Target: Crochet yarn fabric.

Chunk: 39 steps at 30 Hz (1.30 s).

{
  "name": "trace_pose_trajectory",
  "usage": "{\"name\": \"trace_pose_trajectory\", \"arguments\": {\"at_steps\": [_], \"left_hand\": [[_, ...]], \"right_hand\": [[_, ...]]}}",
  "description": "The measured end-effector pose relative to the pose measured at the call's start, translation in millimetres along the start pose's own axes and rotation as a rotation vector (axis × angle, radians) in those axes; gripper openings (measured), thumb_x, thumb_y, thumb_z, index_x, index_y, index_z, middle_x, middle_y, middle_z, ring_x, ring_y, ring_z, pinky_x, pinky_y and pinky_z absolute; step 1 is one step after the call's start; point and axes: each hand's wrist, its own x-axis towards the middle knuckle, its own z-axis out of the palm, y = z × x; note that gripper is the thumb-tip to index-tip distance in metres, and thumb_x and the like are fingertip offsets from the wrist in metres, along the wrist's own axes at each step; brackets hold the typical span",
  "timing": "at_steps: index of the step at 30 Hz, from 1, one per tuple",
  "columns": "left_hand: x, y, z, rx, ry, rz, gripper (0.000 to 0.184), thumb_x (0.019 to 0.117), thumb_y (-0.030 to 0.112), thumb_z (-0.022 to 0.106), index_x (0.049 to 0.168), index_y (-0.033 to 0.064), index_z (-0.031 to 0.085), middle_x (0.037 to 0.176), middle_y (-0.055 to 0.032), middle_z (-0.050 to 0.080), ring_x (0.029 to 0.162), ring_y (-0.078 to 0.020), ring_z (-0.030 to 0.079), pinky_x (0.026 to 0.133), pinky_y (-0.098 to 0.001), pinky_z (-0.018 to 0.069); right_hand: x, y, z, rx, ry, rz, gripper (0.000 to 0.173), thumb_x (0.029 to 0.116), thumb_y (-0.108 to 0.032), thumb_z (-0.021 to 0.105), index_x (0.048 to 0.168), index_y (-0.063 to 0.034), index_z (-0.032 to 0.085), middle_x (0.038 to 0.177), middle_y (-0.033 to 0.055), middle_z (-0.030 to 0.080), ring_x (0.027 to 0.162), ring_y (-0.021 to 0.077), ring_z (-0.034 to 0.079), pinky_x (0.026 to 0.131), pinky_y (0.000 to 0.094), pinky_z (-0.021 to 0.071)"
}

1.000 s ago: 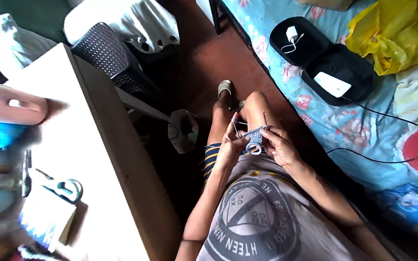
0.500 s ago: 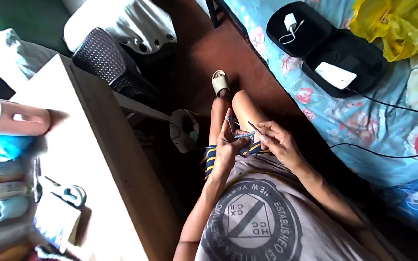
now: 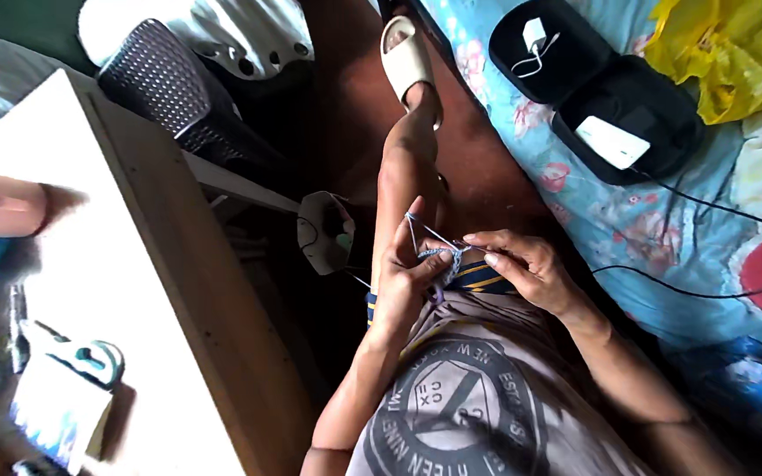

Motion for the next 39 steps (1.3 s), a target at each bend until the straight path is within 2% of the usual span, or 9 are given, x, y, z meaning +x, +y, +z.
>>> {"name": "trace_pose_trajectory", "arguments": {"at_steps": [4,8,11,14,18,20,28,31,39], "left_hand": [[-4.9,4.6,-2.4,-0.083,0.000,-0.008,0.075,0.0901,-0.008,0.060,0.157,0.0152,0.037,0.081,-0.0044,0.071,0.066,-0.0055,0.065,0.062,-0.0188,0.0548],[-5.8,5.9,-9.7,-0.118,0.012,0.002,0.074,0.0893,-0.009,0.060,0.156,0.0146,0.039,0.082,-0.0057,0.070,0.065,-0.0070,0.065,0.062,-0.0200,0.0554],[-2.3,8.5,-16.3,-0.094,0.012,0.022,0.073,0.0898,-0.007,0.061,0.156,0.0148,0.039,0.085,-0.0064,0.071,0.067,-0.0076,0.066,0.064,-0.0205,0.0559],[5.7,10.3,-22.4,-0.064,0.007,0.039,0.074,0.0894,-0.007,0.062,0.156,0.0144,0.040,0.085,-0.0052,0.072,0.068,-0.0069,0.066,0.064,-0.0199,0.0563],[13.0,9.7,-28.6,-0.046,-0.017,0.064,0.079,0.0868,-0.010,0.064,0.157,0.0120,0.036,0.088,-0.0044,0.073,0.072,-0.0082,0.069,0.069,-0.0224,0.0589],[15.5,8.0,-31.5,-0.039,-0.016,0.075,0.080,0.0862,-0.010,0.066,0.157,0.0121,0.036,0.090,-0.0036,0.073,0.072,-0.0076,0.069,0.067,-0.0214,0.0589],[26.1,8.5,-44.2,-0.077,0.067,0.059,0.077,0.0885,-0.010,0.065,0.157,0.0134,0.038,0.090,-0.0037,0.073,0.066,-0.0063,0.066,0.056,-0.0175,0.0548],[28.4,7.6,-49.1,-0.108,0.092,0.054,0.073,0.0887,-0.011,0.064,0.155,0.0104,0.041,0.088,-0.0052,0.074,0.068,-0.0077,0.069,0.063,-0.0202,0.0578],[24.2,1.9,-48.7,0.090,0.157,0.216,0.072,0.0869,-0.010,0.066,0.153,0.0036,0.042,0.095,-0.0023,0.074,0.079,-0.0080,0.070,0.071,-0.0224,0.0590]], "right_hand": [[7.2,-4.0,-3.2,-0.033,-0.051,-0.073,0.027,0.1003,-0.001,0.052,0.120,0.0026,0.070,0.115,0.0058,0.074,0.103,0.0017,0.067,0.092,0.0181,0.0548],[11.9,-2.5,-3.4,-0.114,-0.096,-0.082,0.028,0.0995,-0.003,0.053,0.117,-0.0015,0.074,0.086,0.0035,0.065,0.077,-0.0004,0.058,0.072,0.0130,0.0487],[15.9,0.1,-4.0,-0.168,-0.120,-0.064,0.028,0.1005,-0.006,0.052,0.118,-0.0048,0.074,0.079,0.0026,0.060,0.071,0.0000,0.054,0.066,0.0128,0.0461],[23.4,4.1,-2.5,-0.170,-0.117,-0.032,0.029,0.1003,-0.005,0.052,0.119,-0.0027,0.074,0.083,0.0030,0.063,0.075,-0.0003,0.056,0.070,0.0131,0.0479],[37.1,4.5,7.7,-0.053,-0.117,0.065,0.029,0.1020,-0.003,0.052,0.125,-0.0013,0.069,0.115,0.0025,0.073,0.100,-0.0013,0.066,0.089,0.0157,0.0542],[44.2,6.2,14.6,-0.012,-0.132,0.085,0.030,0.1014,-0.001,0.052,0.127,0.0002,0.067,0.118,0.0024,0.072,0.102,-0.0011,0.066,0.090,0.0164,0.0546],[63.7,12.7,19.9,0.061,-0.172,0.177,0.026,0.1018,-0.005,0.053,0.121,-0.0050,0.070,0.102,-0.0011,0.070,0.083,-0.0026,0.061,0.075,0.0140,0.0523],[68.0,12.9,25.1,0.249,-0.123,0.347,0.028,0.0982,-0.007,0.057,0.123,-0.0112,0.070,0.087,-0.0069,0.066,0.067,-0.0040,0.053,0.060,0.0122,0.0442],[85.6,1.8,48.5,0.206,-0.086,0.455,0.039,0.0874,0.002,0.062,0.126,-0.0018,0.066,0.093,-0.0010,0.067,0.057,-0.0023,0.050,0.051,0.0126,0.0440]]}}
